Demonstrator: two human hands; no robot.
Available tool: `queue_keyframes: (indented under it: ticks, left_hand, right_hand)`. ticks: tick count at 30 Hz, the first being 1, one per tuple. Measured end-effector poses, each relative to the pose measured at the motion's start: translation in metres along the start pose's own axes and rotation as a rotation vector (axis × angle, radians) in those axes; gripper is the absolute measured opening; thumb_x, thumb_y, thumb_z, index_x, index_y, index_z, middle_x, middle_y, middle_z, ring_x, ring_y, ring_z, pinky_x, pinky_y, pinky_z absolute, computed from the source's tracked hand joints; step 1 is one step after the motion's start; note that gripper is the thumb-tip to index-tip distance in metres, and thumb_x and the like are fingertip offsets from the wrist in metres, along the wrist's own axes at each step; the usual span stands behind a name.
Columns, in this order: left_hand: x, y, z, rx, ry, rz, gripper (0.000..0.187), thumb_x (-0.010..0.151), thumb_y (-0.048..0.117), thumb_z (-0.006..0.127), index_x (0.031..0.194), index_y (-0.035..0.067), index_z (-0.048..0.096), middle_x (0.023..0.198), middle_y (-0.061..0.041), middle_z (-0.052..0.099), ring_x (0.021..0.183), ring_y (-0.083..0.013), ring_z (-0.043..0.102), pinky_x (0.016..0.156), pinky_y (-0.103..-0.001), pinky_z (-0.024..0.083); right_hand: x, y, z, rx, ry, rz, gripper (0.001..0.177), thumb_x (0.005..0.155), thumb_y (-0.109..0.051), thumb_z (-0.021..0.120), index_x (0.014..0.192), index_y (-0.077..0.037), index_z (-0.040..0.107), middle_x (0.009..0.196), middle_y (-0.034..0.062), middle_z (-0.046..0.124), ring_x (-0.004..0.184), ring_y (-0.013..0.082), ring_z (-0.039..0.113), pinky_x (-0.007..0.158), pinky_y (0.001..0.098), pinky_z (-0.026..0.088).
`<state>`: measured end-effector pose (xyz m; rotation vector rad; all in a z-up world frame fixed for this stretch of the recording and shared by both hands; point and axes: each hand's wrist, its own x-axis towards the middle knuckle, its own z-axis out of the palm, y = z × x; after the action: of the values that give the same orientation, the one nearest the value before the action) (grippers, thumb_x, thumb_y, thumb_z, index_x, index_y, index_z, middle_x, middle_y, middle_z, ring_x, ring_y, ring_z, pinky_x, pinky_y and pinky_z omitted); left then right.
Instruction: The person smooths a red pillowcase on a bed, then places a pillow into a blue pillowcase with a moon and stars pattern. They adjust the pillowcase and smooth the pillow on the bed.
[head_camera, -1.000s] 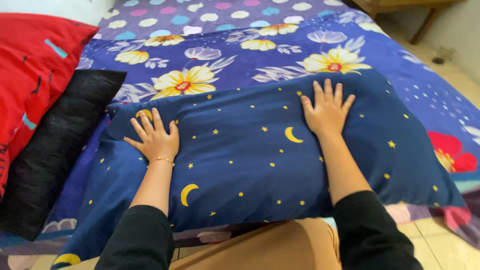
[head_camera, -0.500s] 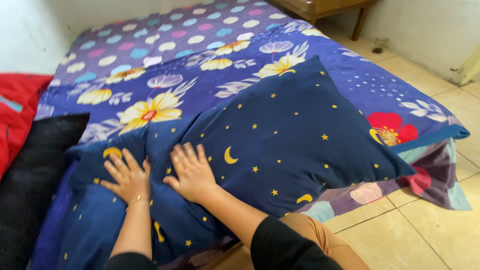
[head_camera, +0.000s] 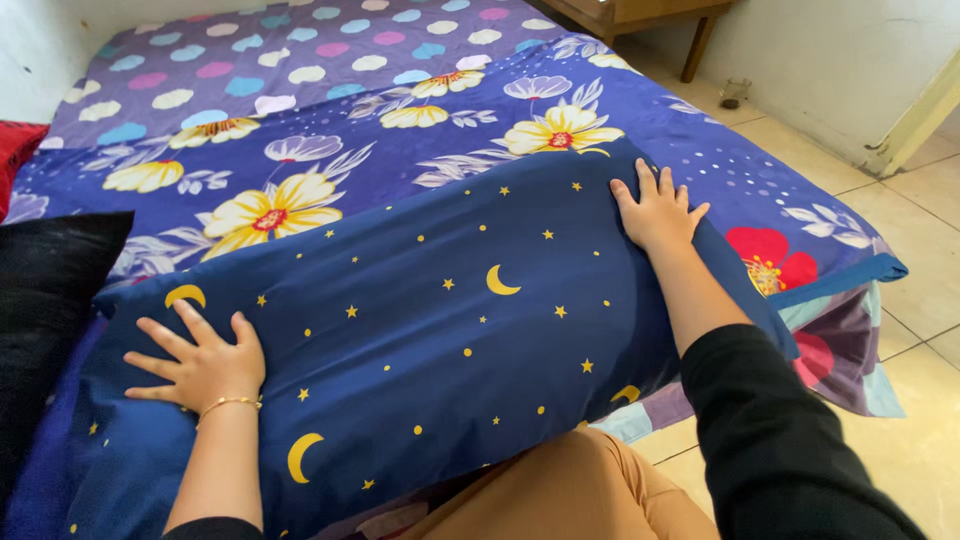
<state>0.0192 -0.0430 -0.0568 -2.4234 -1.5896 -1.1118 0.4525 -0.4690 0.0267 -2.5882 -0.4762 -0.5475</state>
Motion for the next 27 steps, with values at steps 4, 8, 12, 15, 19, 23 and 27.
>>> queue_keyframes:
  ticks: [4,8,12,15,19,23,27]
  left_hand:
    - [-0.008,0.001,0.007,-0.004,0.026,0.023,0.083,0.098,0.053,0.049,0.167,0.009,0.034,0.172,-0.034,0.01,0.148,-0.071,0.006,0.104,-0.09,0.0]
    - [-0.009,-0.006,0.011,0.02,0.058,0.062,0.084,0.1,0.052,0.051,0.168,0.007,0.034,0.172,-0.037,0.012,0.148,-0.0729,0.01,0.103,-0.091,0.003]
    - [-0.018,-0.01,0.018,0.057,0.1,0.096,0.081,0.102,0.051,0.052,0.167,0.006,0.034,0.169,-0.038,0.016,0.15,-0.0717,0.015,0.107,-0.09,0.007]
    - [-0.011,-0.025,0.011,0.071,0.074,0.054,0.083,0.099,0.054,0.052,0.169,0.012,0.037,0.169,-0.038,0.022,0.147,-0.0694,0.02,0.108,-0.087,0.01]
    - [0.013,-0.057,-0.008,0.125,-0.055,-0.159,0.088,0.094,0.068,0.048,0.162,0.013,0.038,0.155,-0.042,0.032,0.14,-0.0657,0.027,0.107,-0.082,0.01]
    - [0.018,-0.065,-0.003,0.135,-0.137,-0.265,0.097,0.095,0.078,0.043,0.156,0.003,0.038,0.144,-0.043,0.042,0.134,-0.061,0.037,0.104,-0.079,0.013]
    - [0.011,-0.073,0.01,0.181,-0.084,-0.23,0.097,0.1,0.076,0.045,0.157,-0.002,0.041,0.135,-0.043,0.052,0.125,-0.0588,0.048,0.106,-0.078,0.019]
  right_hand:
    - [-0.027,-0.04,0.028,-0.231,0.335,-0.265,0.072,0.096,-0.063,0.06,0.147,-0.012,0.053,0.149,0.0277,0.047,0.135,0.0564,0.043,0.094,0.0842,0.024]
    - [-0.104,-0.135,0.049,0.01,0.325,-0.827,0.063,0.096,-0.052,0.064,0.14,-0.007,0.061,0.152,0.0242,0.048,0.136,0.048,0.047,0.101,0.0774,0.034]
    - [-0.165,-0.199,0.036,0.303,0.083,-1.01,0.072,0.096,-0.054,0.065,0.14,0.002,0.055,0.151,0.0244,0.045,0.14,0.0447,0.044,0.107,0.0743,0.031]
    - [-0.153,-0.197,0.01,0.38,-0.131,-1.036,0.067,0.092,-0.054,0.066,0.138,-0.005,0.058,0.146,0.0153,0.053,0.134,0.0376,0.05,0.107,0.0644,0.039]
    - [-0.08,-0.123,-0.012,0.031,0.237,-0.915,0.049,0.088,-0.05,0.069,0.131,-0.026,0.065,0.144,0.0065,0.057,0.129,0.0341,0.051,0.098,0.061,0.039]
    - [-0.034,-0.058,0.003,0.0,0.078,-0.415,0.064,0.096,-0.058,0.055,0.148,-0.021,0.053,0.159,0.0151,0.04,0.146,0.04,0.032,0.112,0.0677,0.016]
    - [-0.038,-0.062,0.025,-0.024,0.086,-0.275,0.068,0.1,-0.06,0.044,0.157,-0.021,0.043,0.166,0.0178,0.03,0.154,0.043,0.019,0.118,0.0705,0.0]
